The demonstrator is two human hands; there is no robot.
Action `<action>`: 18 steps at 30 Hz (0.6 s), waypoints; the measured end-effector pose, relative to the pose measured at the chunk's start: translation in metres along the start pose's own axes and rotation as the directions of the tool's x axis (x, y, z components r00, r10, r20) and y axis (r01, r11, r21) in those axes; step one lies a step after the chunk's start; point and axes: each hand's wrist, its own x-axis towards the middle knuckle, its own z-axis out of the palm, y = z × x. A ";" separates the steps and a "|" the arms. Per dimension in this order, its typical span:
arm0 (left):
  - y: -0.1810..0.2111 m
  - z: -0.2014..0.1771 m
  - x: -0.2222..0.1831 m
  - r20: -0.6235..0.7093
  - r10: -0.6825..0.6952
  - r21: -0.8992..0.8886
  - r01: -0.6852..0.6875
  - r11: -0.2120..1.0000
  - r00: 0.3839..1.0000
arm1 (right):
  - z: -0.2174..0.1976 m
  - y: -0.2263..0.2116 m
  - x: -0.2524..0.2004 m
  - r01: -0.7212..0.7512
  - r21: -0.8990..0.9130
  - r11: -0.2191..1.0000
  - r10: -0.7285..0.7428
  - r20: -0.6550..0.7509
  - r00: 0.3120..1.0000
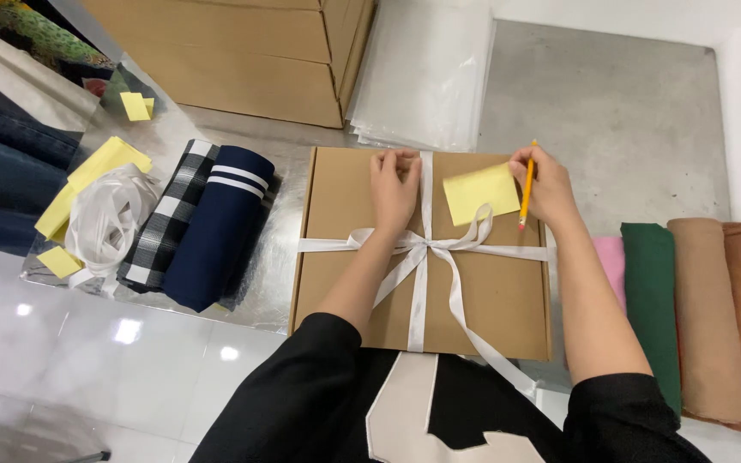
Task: Packing fabric into a box and tying it with a ribbon
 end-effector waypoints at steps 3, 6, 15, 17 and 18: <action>0.011 -0.016 0.008 0.100 -0.135 0.025 0.134 0.991 0.986 | -0.010 0.004 0.002 0.004 0.094 0.996 0.005 -0.098 0.995; -0.012 -0.008 0.018 0.159 -0.264 -0.108 0.282 0.953 0.951 | -0.008 0.012 0.006 0.004 0.084 0.996 0.004 -0.090 0.996; 0.019 -0.019 0.002 0.399 -0.403 0.043 0.422 0.905 0.824 | 0.001 0.010 -0.006 -0.023 0.032 0.999 0.024 -0.032 0.999; -0.002 -0.010 0.009 0.392 -0.352 0.116 0.334 0.936 0.850 | 0.002 0.012 -0.006 -0.010 0.018 1.000 0.010 -0.012 1.000; -0.013 -0.006 0.011 0.389 -0.299 0.189 0.242 0.952 0.871 | 0.003 0.013 -0.007 0.002 0.004 1.000 -0.002 0.010 1.000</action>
